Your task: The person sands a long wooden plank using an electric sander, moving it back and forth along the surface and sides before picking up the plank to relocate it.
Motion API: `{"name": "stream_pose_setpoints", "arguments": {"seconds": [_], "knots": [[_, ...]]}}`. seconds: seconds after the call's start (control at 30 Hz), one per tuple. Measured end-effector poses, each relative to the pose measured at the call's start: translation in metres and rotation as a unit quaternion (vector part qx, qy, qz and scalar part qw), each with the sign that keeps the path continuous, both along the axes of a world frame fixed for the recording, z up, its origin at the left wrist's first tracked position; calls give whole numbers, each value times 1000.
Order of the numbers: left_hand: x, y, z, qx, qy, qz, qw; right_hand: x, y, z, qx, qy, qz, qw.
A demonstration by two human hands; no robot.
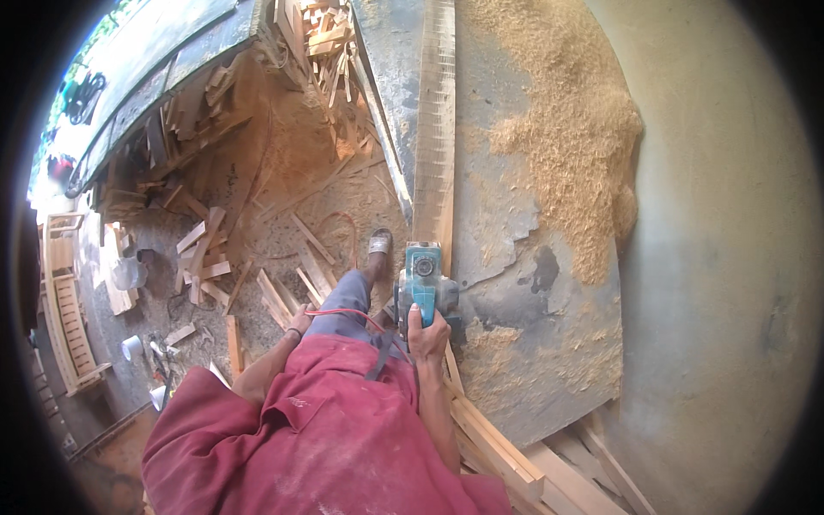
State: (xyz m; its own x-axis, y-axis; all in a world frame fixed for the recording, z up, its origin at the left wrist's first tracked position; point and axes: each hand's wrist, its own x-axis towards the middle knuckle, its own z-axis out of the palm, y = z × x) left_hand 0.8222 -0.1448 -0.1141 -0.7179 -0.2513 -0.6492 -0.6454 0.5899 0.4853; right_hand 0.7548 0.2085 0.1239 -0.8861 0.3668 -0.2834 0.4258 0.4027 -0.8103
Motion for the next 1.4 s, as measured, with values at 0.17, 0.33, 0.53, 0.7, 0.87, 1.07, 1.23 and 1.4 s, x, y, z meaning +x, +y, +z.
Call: {"name": "stream_pose_setpoints", "arguments": {"seconds": [0.17, 0.33, 0.53, 0.7, 0.87, 1.07, 1.23, 1.4], "knots": [[-23, 0, -1, -5, -19, 1, 1000, -16, 0, 2, 15, 2, 2, 1000], [-37, 7, -5, -5, -48, 9, 999, -37, -1, 6, 11, 2, 9, 1000], [-44, -3, -17, 35, -55, 50, 997, -62, 0, 6, 10, 16, 13, 1000], [-59, 0, -3, 37, -53, 60, 996, -82, -1, 3, 15, 9, 12, 1000], [-69, -7, -10, 16, -39, 36, 998, -111, -3, 8, 22, 2, 9, 1000], [-86, -8, -18, 47, -43, 69, 996, -154, -4, 7, 24, -4, 5, 1000], [-97, -12, -29, 69, -45, 111, 990, -197, -6, 14, 3, -14, 7, 1000], [-125, -2, -15, 42, -57, 88, 994, -241, -8, 7, 17, -5, 3, 1000]]}}
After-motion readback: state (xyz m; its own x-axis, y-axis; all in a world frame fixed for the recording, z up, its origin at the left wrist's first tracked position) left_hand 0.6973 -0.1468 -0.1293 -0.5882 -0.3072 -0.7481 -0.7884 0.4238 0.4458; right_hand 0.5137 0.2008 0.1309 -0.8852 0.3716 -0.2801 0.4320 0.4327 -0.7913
